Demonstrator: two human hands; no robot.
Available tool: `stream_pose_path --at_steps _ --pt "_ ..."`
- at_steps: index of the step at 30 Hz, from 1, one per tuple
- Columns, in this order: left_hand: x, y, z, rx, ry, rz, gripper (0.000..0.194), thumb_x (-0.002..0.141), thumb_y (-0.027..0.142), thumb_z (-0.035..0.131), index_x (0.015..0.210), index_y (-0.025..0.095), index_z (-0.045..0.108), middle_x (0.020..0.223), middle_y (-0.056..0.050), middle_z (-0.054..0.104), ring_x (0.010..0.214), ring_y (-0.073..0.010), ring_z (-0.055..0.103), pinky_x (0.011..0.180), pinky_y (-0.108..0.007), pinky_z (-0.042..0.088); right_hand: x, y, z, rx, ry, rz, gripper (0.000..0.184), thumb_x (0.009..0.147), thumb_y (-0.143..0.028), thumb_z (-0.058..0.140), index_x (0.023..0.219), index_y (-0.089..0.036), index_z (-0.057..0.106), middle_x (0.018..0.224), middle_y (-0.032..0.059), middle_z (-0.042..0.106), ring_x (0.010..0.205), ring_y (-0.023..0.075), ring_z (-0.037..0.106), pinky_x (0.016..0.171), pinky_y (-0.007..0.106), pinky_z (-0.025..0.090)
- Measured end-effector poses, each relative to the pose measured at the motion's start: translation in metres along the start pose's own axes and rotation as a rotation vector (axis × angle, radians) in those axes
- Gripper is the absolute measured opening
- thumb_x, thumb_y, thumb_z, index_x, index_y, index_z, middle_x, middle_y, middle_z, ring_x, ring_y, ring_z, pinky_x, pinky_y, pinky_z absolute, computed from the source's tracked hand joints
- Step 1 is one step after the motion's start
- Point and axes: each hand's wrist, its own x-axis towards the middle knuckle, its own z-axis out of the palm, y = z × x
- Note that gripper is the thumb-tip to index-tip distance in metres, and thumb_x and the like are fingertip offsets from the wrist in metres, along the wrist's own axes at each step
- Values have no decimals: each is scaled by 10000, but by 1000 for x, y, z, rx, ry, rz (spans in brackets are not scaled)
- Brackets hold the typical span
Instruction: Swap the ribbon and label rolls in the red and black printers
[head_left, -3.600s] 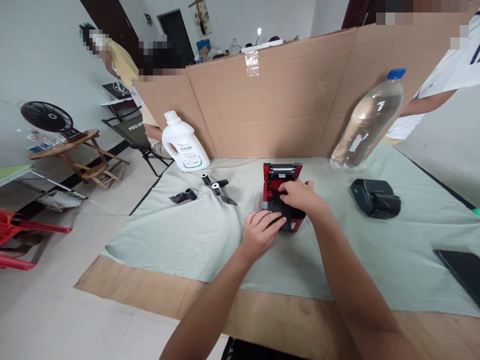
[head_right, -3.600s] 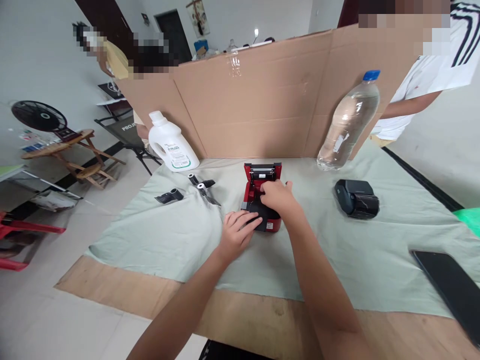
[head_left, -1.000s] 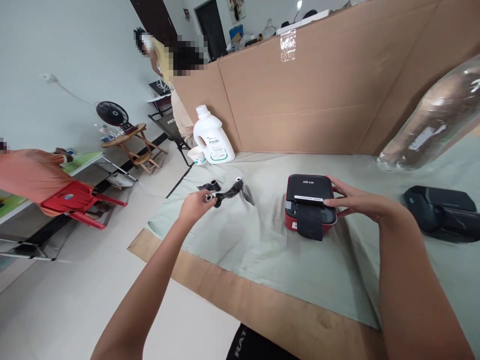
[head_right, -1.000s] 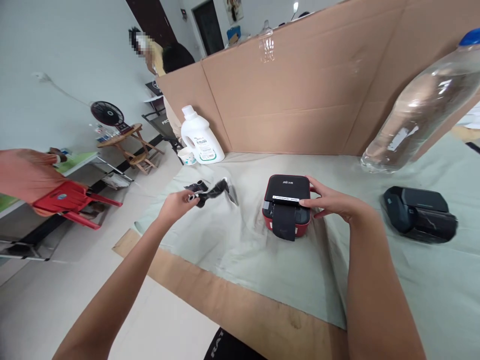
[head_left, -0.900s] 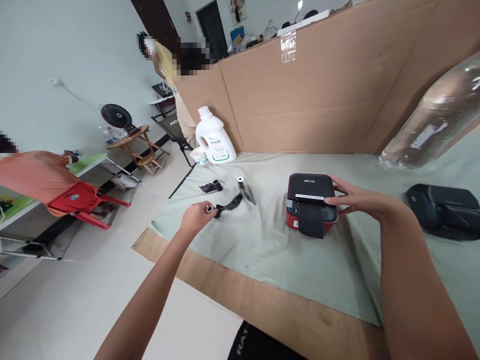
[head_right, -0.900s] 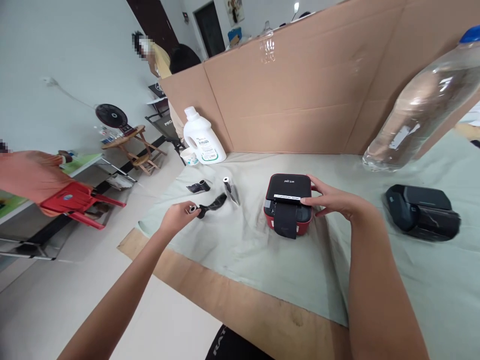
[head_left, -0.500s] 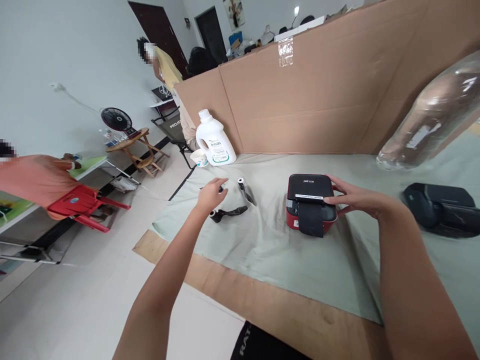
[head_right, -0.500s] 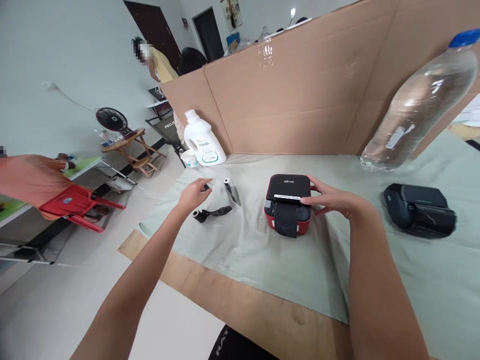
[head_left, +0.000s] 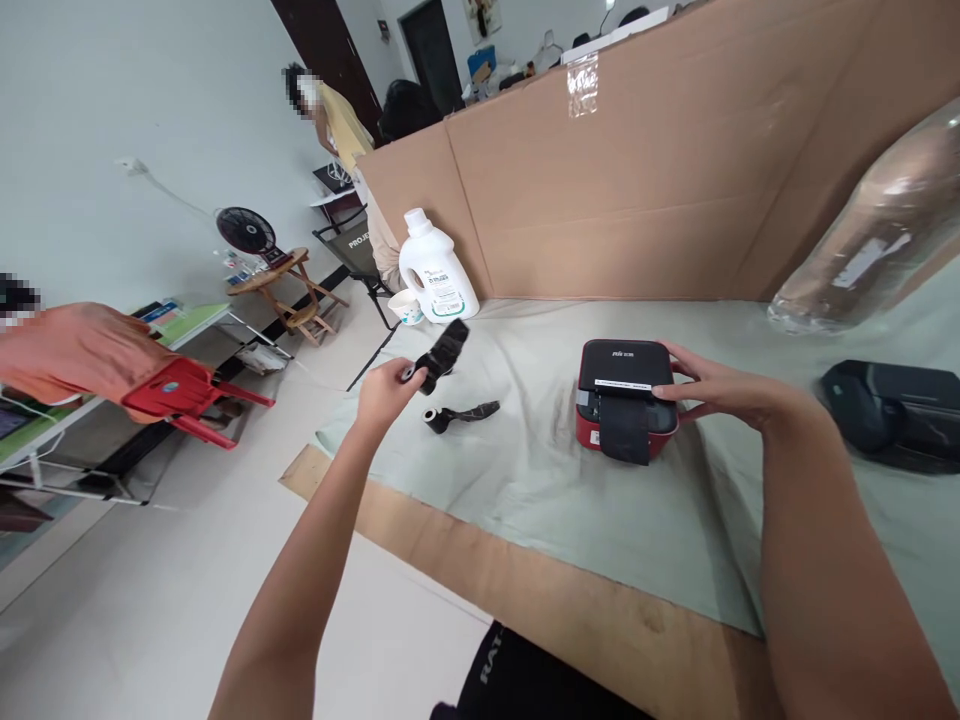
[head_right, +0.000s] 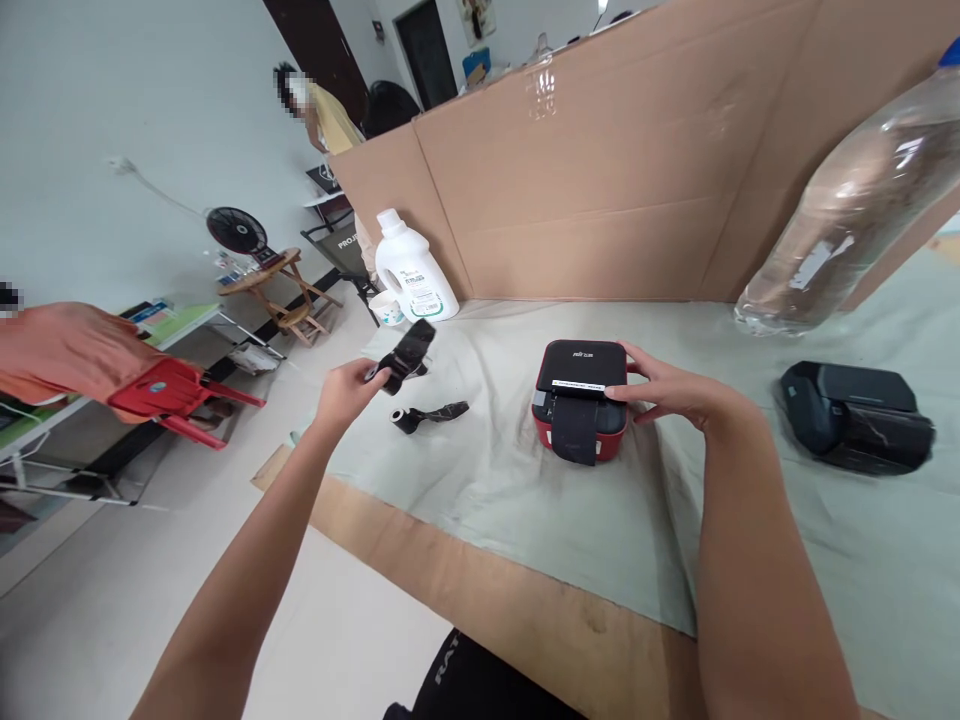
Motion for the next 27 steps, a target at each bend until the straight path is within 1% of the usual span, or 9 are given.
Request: stream_pose_path --at_steps 3,7,11,15,18,20,21,25,27 --pt "-44 -25 -11 37 66 -179 285 882 465 580 812 212 691 683 -10 618 651 -159 536 606 -272 304 0 -1 0 8 -8 2 782 778 -426 789 1459 -532 420 1596 -13 442 1428 375 460 804 346 669" --pt "-89 -35 5 62 12 -369 296 869 489 576 767 222 655 663 -17 606 636 -171 532 590 -274 277 0 -3 1 14 -13 13 797 763 -361 785 1451 -534 422 1608 -29 423 1406 355 489 798 330 668" --pt "-117 -25 26 86 -67 -436 358 876 561 570 747 233 635 685 -34 640 645 -193 563 581 -274 256 0 -4 2 9 -10 20 789 780 -387 780 1460 -536 408 1634 -36 381 1441 348 449 809 316 667" --pt "-125 -23 27 126 -5 -380 379 882 594 588 908 232 695 703 -37 660 672 -208 610 588 -270 260 -1 -4 1 -9 13 28 777 788 -493 784 1466 -549 408 1614 -25 419 1434 362 464 814 322 669" --pt "-102 -32 14 64 177 -318 374 959 505 495 1081 207 685 681 -18 635 667 -191 620 613 -266 317 -1 -4 1 -22 29 35 738 774 -542 788 1430 -573 451 1561 -40 494 1403 373 503 804 326 672" --pt "-68 -36 7 20 271 -239 385 1002 456 415 1050 191 689 748 -38 666 713 -187 634 666 -275 387 0 -5 1 -25 30 35 732 758 -547 798 1412 -577 470 1533 -44 528 1395 377 513 783 325 675" --pt "-47 -36 7 10 252 -173 384 1006 450 413 1031 194 698 832 -55 701 776 -194 651 706 -283 420 0 -5 1 -22 26 35 741 750 -543 804 1412 -572 471 1526 -40 537 1393 380 514 774 325 675" --pt "40 -28 29 86 -169 156 367 940 334 560 1283 265 672 1331 -67 676 1191 -254 615 928 -323 483 1 -5 2 -7 25 36 779 743 -532 808 1434 -538 447 1538 -13 525 1396 385 510 773 324 675" --pt "70 -24 48 157 -367 207 483 896 262 611 1374 325 618 1463 -21 597 1277 -272 569 985 -338 475 2 -5 2 -8 29 43 773 749 -536 805 1430 -543 438 1550 -21 511 1397 378 510 774 314 673"
